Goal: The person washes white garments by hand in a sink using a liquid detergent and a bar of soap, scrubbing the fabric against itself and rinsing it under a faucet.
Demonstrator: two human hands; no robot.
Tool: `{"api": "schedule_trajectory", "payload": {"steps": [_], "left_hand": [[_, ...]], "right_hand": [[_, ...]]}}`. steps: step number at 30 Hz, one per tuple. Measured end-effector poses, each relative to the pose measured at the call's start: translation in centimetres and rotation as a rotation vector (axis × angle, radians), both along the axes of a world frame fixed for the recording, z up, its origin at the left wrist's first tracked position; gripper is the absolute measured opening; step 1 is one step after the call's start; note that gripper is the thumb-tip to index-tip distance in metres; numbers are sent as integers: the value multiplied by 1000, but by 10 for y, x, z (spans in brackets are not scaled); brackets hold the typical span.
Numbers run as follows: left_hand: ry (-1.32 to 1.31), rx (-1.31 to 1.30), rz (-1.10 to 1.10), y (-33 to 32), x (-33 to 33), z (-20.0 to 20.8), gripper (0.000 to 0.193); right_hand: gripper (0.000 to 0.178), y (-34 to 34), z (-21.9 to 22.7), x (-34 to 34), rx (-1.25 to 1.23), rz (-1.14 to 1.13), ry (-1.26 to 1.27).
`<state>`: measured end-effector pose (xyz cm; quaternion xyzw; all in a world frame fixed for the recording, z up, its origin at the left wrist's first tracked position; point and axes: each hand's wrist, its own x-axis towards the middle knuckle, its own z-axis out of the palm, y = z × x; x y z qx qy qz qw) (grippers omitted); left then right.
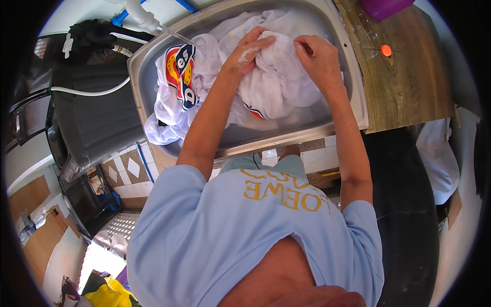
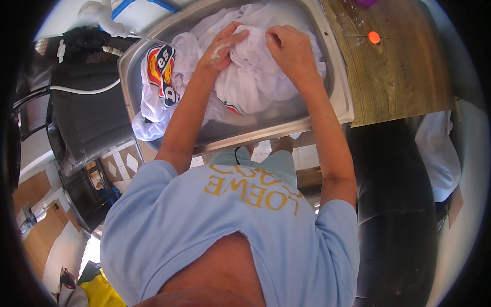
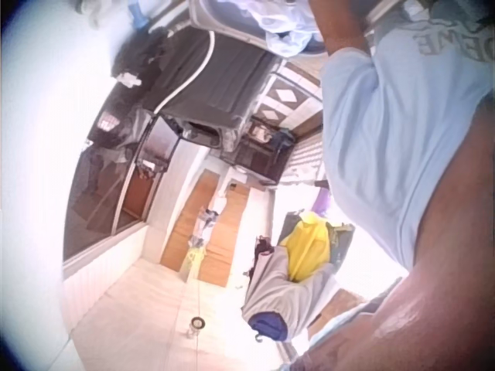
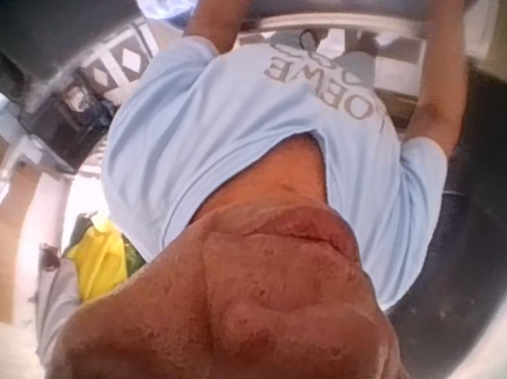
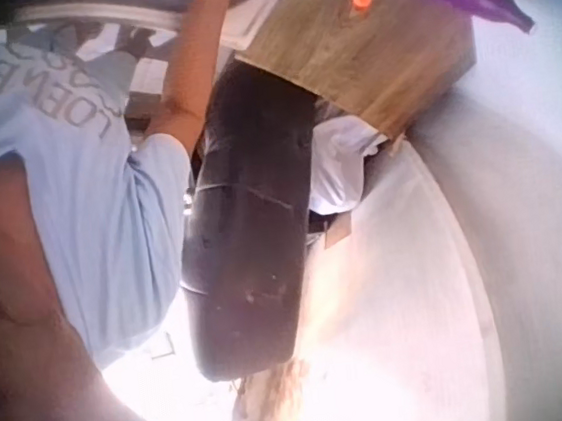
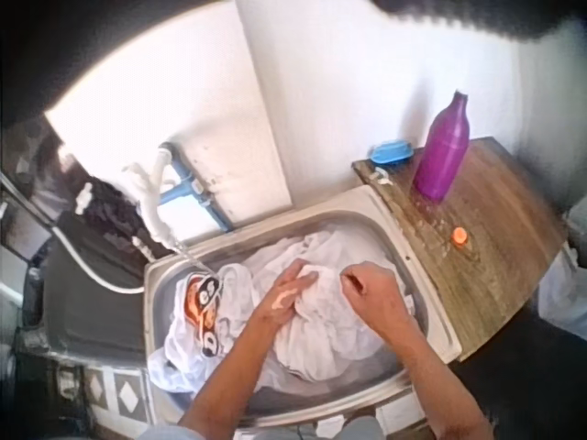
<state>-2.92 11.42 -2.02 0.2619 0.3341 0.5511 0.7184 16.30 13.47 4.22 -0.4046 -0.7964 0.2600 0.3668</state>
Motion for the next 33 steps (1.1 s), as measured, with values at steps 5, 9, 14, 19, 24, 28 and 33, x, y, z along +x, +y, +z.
{"api": "schedule_trajectory", "payload": {"steps": [5, 9, 14, 19, 24, 28, 33], "left_hand": [[-11, -1, 21, -2, 0, -2, 21], [-39, 1, 24, -2, 2, 1, 21], [-15, 4, 31, -2, 2, -4, 22], [8, 18, 40, -2, 2, -2, 21], [-21, -9, 37, -1, 2, 0, 20], [-41, -32, 32, -1, 4, 3, 21], [-31, 18, 18, -4, -6, -7, 29]], "right_hand": [[8, -1, -14, -9, 93, -12, -7], [7, -1, -17, -9, 111, -25, -50], [7, -1, -20, -13, 181, -55, -113], [8, 5, -25, -17, 185, -87, -138], [8, 6, -30, -4, -114, -179, 98], [15, -3, -16, 36, -588, -155, 486], [9, -82, 85, 130, -656, 123, 773]]}}
